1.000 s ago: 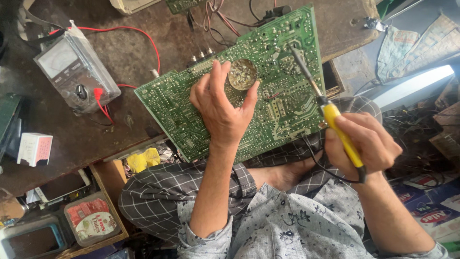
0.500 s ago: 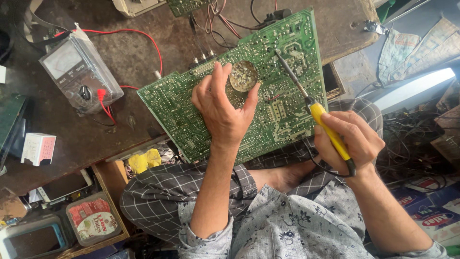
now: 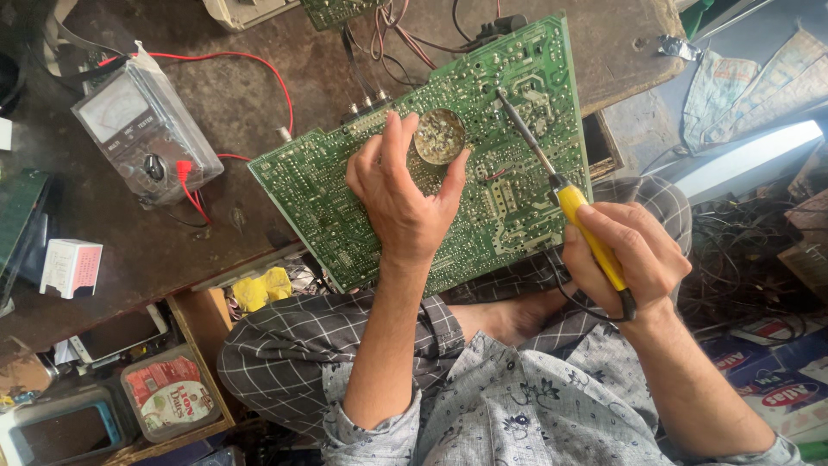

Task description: The person sits cross-legged on the floor and uses a soldering iron to work on a green circuit board held in their lap. They repeatedly apply the soldering iron to various points on the board while holding a small round tin with their left hand.

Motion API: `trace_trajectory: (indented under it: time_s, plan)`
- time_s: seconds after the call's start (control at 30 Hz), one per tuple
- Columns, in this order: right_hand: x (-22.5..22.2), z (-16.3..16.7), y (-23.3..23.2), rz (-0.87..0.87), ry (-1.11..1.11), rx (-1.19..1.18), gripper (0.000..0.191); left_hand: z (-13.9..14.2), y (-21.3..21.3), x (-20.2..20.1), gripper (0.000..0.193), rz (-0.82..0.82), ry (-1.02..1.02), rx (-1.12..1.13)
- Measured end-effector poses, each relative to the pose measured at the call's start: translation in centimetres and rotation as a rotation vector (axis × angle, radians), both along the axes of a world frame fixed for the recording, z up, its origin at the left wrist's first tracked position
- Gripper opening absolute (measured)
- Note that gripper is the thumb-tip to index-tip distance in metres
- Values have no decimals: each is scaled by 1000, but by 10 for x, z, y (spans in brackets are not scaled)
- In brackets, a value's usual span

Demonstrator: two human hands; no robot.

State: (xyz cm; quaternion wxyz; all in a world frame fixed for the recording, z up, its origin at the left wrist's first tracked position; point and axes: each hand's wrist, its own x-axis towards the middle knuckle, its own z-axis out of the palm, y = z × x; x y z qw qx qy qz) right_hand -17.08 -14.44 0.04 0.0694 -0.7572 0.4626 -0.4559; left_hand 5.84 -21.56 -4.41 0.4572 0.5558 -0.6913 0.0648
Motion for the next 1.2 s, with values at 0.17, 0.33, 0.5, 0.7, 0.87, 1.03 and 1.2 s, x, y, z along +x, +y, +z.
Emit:
trace_trajectory:
  time_s: [0.17, 0.33, 0.5, 0.7, 0.87, 1.03, 1.2]
  plan:
    - [0, -1, -2, 3, 5, -13, 26, 0, 0, 1, 93, 3, 3, -9]
    - [0, 0, -3, 6, -3, -11, 26, 1, -1, 1, 92, 5, -1, -2]
    - [-2, -2, -4, -9, -5, -2, 26, 0, -4, 0, 92, 1, -4, -4]
    - [-17, -20, -5, -55, -160, 43, 16, -1, -2, -3, 93, 6, 3, 3]
    - [-46, -19, -3, -99, -573, 274, 10, 2, 2, -7, 93, 13, -8, 4]
    - [-58, -16, -11, -47, -693, 384, 14, 5, 3, -7, 93, 8, -1, 0]
    - [-56, -18, -15, -43, -729, 442, 15, 7, 3, -7, 93, 7, 1, 2]
